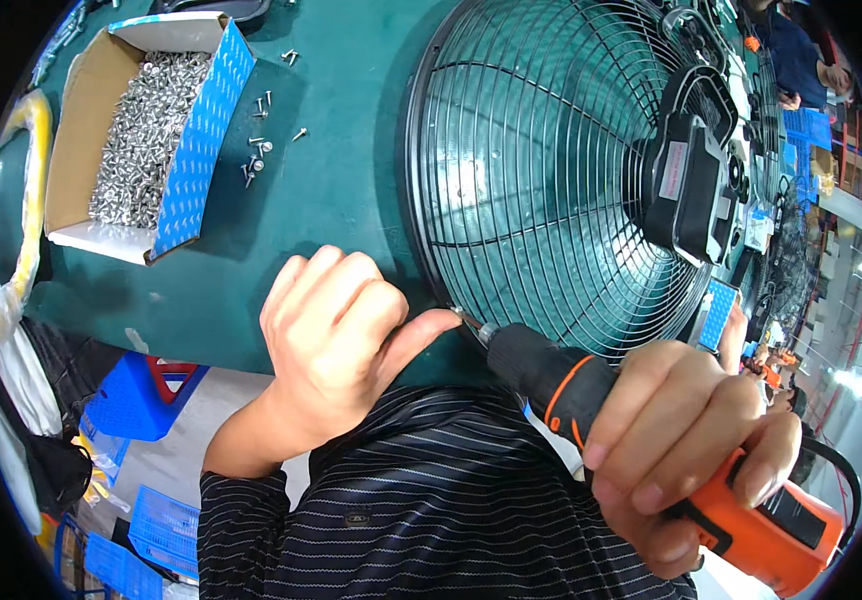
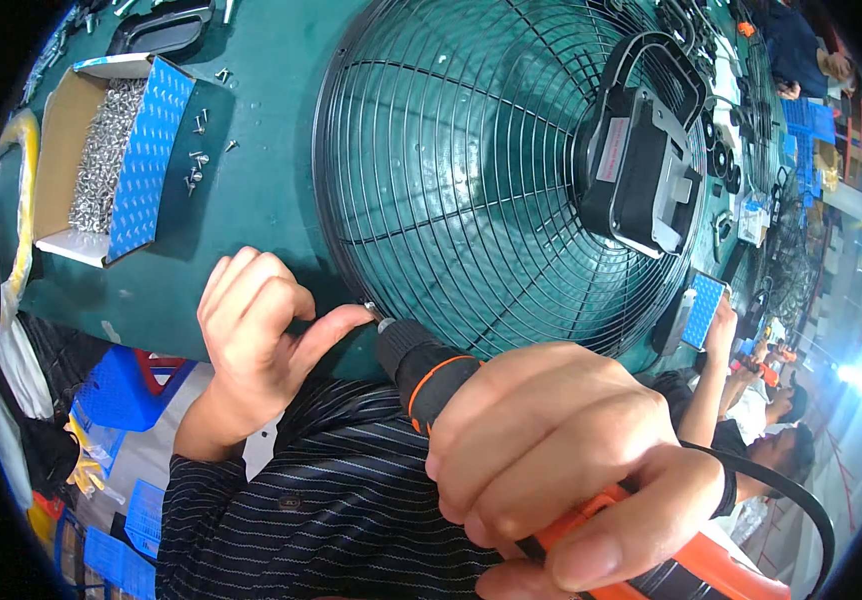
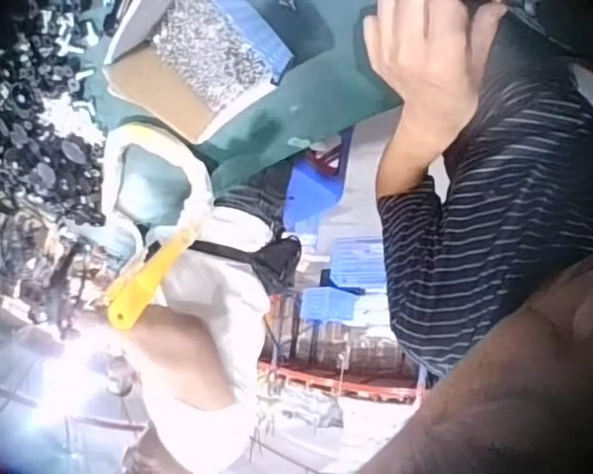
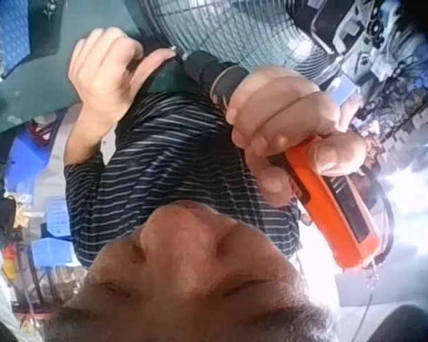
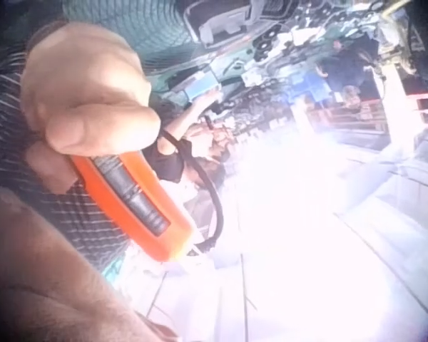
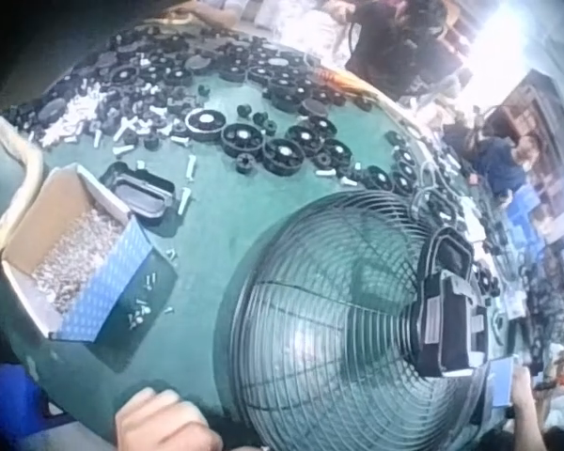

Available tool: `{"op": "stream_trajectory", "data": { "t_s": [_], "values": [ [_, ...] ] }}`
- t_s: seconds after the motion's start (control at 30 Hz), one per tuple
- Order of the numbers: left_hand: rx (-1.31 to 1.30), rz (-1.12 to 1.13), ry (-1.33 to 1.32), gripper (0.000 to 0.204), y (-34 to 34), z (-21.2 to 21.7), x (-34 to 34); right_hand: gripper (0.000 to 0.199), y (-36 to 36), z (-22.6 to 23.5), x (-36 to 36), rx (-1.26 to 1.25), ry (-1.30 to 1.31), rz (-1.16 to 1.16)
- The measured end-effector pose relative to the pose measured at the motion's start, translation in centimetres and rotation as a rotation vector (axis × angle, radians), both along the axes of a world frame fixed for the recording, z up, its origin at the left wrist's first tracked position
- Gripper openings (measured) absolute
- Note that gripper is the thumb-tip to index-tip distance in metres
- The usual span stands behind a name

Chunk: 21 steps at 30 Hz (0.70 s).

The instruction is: The recorder is using a power drill and screws to assemble large industrial-style fans on a workstation with other workers.

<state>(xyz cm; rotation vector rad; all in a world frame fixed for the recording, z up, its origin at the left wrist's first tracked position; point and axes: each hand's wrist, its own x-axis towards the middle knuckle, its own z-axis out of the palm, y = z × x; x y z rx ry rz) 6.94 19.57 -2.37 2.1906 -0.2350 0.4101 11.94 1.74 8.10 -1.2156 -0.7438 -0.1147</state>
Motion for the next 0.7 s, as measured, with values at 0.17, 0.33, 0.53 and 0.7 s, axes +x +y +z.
{"op": "stream_trajectory", "data": {
  "t_s": [0.17, 0.33, 0.53, 0.7],
  "values": [
    [-0.019, 0.01, 0.007, 0.043, 0.2, -0.2, 0.3, 0.043, 0.2, 0.3, 1.0, -0.052, 0.035, 0.078],
    [-0.031, -0.02, 0.058, 0.044, 0.4, -0.2, 0.4, 0.044, 0.2, 0.5, 1.5, -0.094, 0.033, 0.154],
    [-0.046, -0.035, 0.086, 0.043, 0.7, 0.1, 0.3, 0.045, 0.2, 0.8, 1.8, -0.164, 0.185, 0.131],
    [-0.035, -0.041, 0.079, 0.042, 0.7, -0.1, 0.2, 0.046, 0.3, 0.6, 1.6, -0.131, 0.242, 0.035]
  ]
}}
